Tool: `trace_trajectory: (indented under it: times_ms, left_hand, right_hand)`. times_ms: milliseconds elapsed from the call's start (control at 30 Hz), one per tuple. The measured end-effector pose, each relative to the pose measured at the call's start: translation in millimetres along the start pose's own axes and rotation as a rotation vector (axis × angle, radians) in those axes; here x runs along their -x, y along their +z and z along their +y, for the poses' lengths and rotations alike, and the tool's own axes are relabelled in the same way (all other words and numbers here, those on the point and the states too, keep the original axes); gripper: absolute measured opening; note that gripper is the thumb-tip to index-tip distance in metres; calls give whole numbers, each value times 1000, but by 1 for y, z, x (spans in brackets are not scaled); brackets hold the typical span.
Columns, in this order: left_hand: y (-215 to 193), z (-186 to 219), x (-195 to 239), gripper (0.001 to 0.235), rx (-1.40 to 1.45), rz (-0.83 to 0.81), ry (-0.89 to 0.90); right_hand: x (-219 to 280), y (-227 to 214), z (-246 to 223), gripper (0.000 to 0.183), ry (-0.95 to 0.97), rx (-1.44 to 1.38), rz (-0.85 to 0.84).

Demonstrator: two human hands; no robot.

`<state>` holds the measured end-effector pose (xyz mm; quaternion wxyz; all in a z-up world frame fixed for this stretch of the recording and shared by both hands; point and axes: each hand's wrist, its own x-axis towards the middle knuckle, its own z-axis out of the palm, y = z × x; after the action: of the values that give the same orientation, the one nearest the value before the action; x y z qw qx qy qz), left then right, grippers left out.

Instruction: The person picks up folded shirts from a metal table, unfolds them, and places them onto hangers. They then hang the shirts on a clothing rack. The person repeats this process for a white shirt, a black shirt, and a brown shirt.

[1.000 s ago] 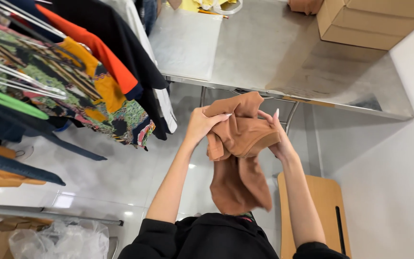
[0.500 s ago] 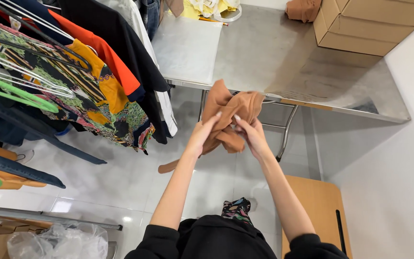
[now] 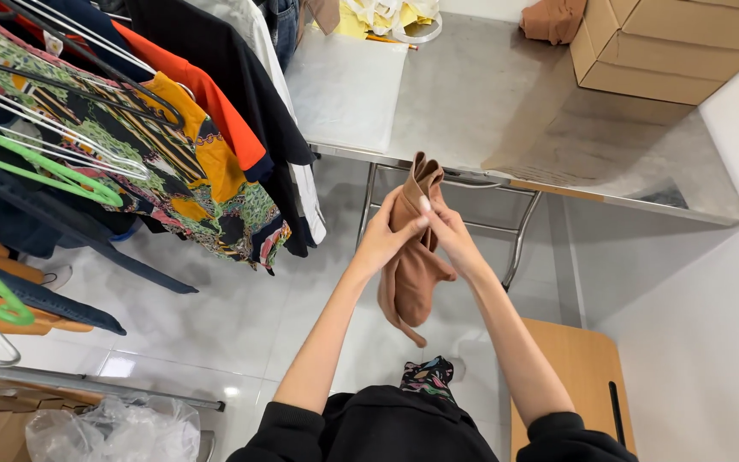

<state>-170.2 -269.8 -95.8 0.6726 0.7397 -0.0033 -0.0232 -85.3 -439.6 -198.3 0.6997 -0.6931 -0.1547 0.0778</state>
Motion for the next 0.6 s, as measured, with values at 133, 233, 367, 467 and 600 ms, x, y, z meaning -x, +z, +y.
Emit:
trace_trajectory:
  times_ms: [133, 233, 367, 467, 600]
  left_hand:
    - [4, 3, 2, 85, 102, 19, 30]
    - [4, -5, 0, 127, 134, 16, 54]
    - [-8, -52, -26, 43, 232, 227, 166]
    - [-17, -68, -29, 29, 271, 247, 109]
    - [-24, -34, -9, 29, 247, 195, 50]
  right_hand:
    - [42, 47, -114, 57, 31, -70, -48]
    - [51, 63, -141, 54, 197, -235, -57]
    - [20, 35, -112, 33, -181, 288, -109]
    - [4, 19, -118, 69, -199, 421, -60]
    - [6, 14, -121, 42, 56, 258, -323]
